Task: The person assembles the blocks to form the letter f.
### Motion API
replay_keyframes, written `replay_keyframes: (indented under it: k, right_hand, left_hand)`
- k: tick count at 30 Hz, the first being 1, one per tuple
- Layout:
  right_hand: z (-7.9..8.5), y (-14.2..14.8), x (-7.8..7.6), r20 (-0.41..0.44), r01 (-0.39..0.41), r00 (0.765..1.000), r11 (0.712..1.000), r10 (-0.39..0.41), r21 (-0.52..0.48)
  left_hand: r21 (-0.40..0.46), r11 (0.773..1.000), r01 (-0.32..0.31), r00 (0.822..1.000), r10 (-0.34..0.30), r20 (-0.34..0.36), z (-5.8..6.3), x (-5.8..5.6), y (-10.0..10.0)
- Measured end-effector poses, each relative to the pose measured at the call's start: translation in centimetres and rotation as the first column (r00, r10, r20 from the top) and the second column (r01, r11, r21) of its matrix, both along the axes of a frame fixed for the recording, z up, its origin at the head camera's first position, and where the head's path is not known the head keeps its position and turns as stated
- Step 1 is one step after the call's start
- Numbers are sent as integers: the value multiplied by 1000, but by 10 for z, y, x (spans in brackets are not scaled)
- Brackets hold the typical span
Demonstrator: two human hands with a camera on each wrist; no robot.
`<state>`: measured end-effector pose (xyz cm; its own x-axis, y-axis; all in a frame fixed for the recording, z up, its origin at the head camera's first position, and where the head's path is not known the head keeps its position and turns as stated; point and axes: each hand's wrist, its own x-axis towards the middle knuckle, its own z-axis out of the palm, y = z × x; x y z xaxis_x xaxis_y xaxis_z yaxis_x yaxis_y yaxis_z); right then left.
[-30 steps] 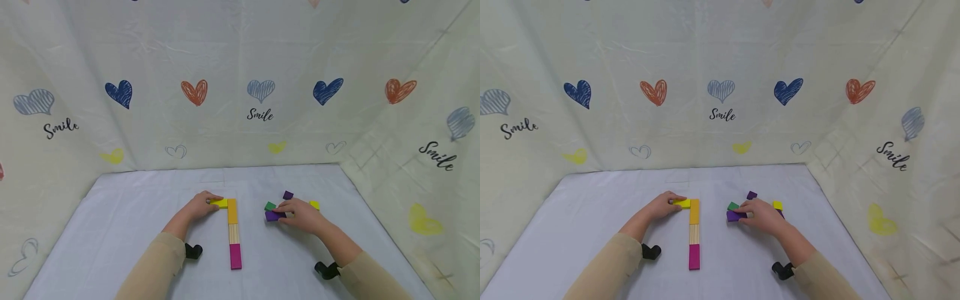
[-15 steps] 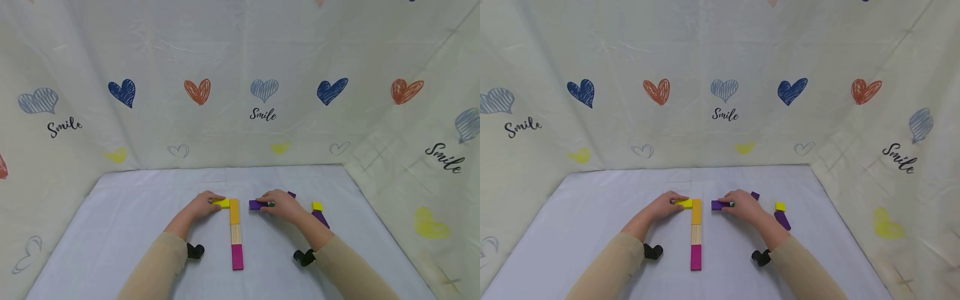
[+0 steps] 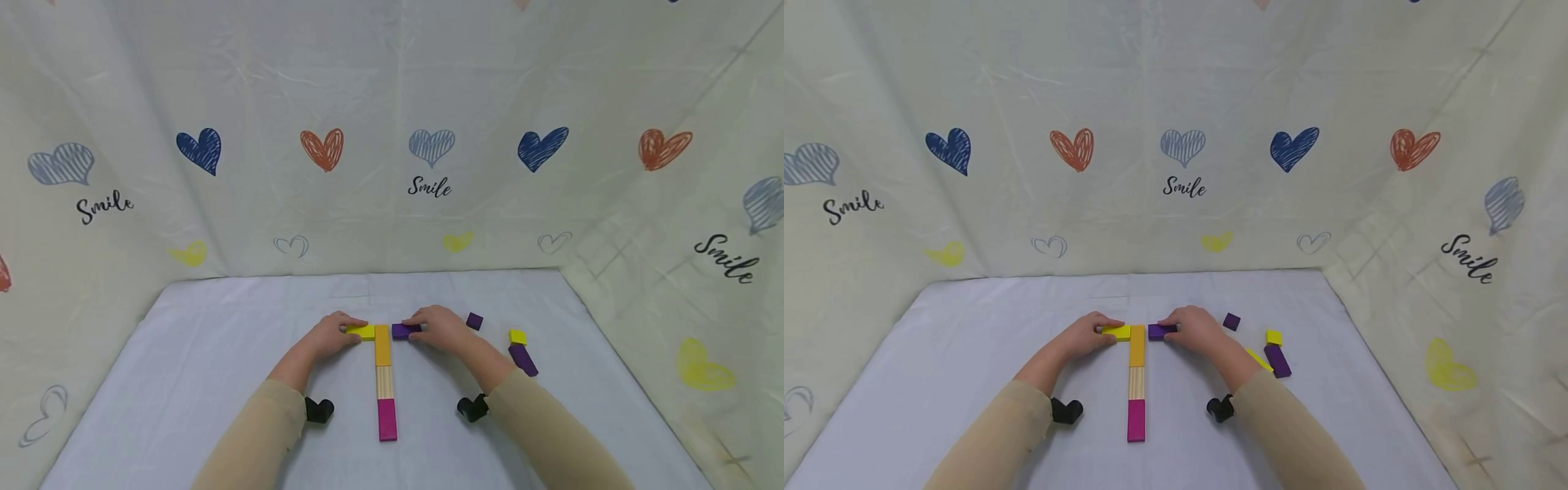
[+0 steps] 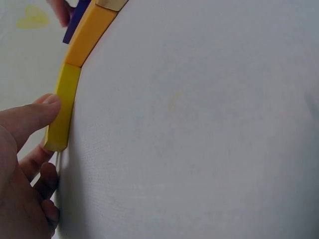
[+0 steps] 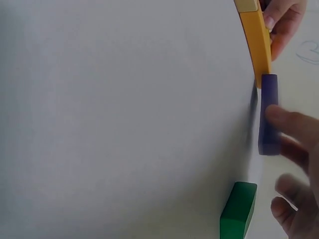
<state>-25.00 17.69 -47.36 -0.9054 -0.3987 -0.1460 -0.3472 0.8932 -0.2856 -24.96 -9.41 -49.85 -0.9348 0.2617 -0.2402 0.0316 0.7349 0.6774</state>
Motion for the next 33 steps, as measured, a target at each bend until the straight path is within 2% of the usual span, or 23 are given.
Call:
replay_keyframes:
  k: [12, 25, 33]
  right_hand:
    - [-7, -7, -2, 18, 19, 1000, 1000, -19, -22]
    - [-10, -9, -3, -12, 2, 1000, 1000, -3, -12]
    - [-5, -6, 0, -15, 19, 1000, 999, -19, -26]
  left_hand:
    - [3, 1000, -12, 1000, 12, 7, -1, 0, 0]
    - [9, 1000, -3, 1000, 3, -7, -7, -4, -2]
    - [2, 1000, 1, 1000, -1, -11, -9, -5, -2]
